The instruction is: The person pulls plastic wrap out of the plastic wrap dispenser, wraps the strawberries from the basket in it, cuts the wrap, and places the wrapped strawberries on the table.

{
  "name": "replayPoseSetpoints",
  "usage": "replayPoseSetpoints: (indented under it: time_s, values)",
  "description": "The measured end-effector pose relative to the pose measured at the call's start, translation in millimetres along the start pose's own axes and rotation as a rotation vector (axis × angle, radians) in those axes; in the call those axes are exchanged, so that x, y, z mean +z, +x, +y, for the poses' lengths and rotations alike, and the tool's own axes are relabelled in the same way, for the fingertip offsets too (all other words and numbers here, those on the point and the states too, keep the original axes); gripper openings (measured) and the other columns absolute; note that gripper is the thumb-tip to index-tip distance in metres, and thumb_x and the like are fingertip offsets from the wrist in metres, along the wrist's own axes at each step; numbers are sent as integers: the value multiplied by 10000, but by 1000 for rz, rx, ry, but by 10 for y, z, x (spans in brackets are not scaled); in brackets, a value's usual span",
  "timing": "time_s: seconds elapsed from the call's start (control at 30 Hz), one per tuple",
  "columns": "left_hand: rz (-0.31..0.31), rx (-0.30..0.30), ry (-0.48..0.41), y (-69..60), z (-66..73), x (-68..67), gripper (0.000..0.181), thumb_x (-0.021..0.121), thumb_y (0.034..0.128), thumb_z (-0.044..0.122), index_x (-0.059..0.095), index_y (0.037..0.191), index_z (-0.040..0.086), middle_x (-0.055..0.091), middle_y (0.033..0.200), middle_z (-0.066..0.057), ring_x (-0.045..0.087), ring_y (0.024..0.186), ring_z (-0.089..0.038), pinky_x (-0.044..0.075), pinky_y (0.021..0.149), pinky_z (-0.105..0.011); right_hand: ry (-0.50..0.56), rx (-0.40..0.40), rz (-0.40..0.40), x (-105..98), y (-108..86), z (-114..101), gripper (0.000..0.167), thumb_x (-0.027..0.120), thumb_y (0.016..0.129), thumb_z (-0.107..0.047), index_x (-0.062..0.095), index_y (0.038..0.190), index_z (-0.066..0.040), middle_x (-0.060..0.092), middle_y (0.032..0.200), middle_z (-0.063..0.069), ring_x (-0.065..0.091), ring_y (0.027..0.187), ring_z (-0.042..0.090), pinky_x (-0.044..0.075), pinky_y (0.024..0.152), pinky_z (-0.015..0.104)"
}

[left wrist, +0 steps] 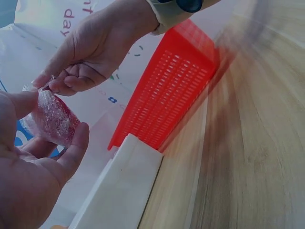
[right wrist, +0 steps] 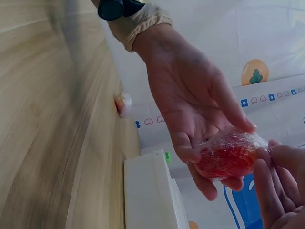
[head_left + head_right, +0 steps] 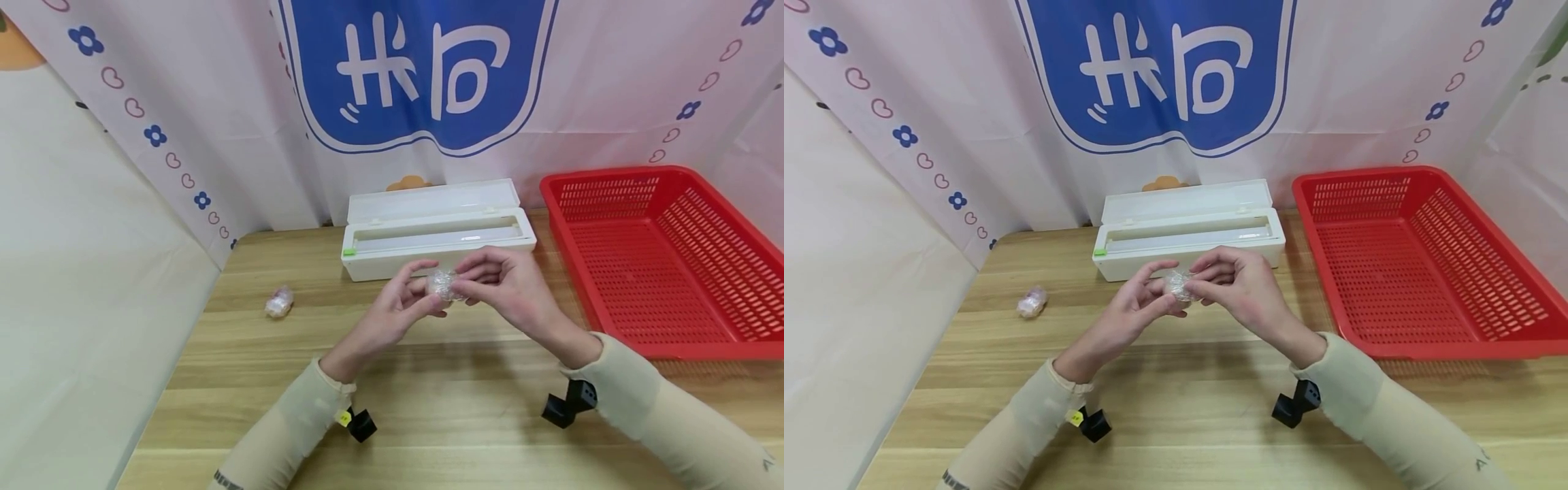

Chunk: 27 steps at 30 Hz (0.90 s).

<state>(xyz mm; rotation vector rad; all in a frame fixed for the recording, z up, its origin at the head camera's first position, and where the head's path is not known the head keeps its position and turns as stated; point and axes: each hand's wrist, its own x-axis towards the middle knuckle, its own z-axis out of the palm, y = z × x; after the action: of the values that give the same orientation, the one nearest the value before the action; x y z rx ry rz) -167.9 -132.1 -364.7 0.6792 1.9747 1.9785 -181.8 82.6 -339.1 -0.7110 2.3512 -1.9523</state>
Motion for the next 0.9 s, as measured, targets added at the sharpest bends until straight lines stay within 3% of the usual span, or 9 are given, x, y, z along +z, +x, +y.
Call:
replayPoseSetpoints:
  time_s: [0.3,0.43,0.57,0.67,0.9]
  values:
    - [22,64,-26,4,-16,58,261,425,1038,41,293,1262,38,518,1332,-337,676,1020,-119,577,901,-348,-100,-102,116,59,-46,-10,265,825,790,-112,688,995,-15,768,864,120,726,699,101,610,613,278]
    - [40,85,-35,11,-7,75,269,426,1038,44,312,1280,12,485,1313,-232,673,1018,-113,583,902,-369,-97,-123,156,84,-58,-13,336,834,774,-92,647,1049,-45,729,895,96,726,696,91,611,618,268]
    - [38,105,-89,17,-1,74,335,431,1040,49,272,1327,121,500,1266,-154,693,1012,-146,583,912,-431,-65,-129,173,103,-57,-18,449,836,761,-50,569,1122,-42,582,952,102,733,703,78,615,623,276]
    - [19,127,-104,20,-5,72,323,422,1050,76,268,1316,174,519,1265,-165,699,1013,-161,584,912,-419,-26,-125,160,112,-53,-21,486,820,771,-21,527,1159,-33,530,971,101,735,708,87,619,627,296]
    - [5,132,-88,22,-9,73,300,416,1062,132,353,1344,51,545,1261,-201,680,1035,-162,585,893,-361,-33,-158,158,121,-49,-19,465,805,779,9,531,1154,-10,558,945,104,716,674,93,612,597,299]
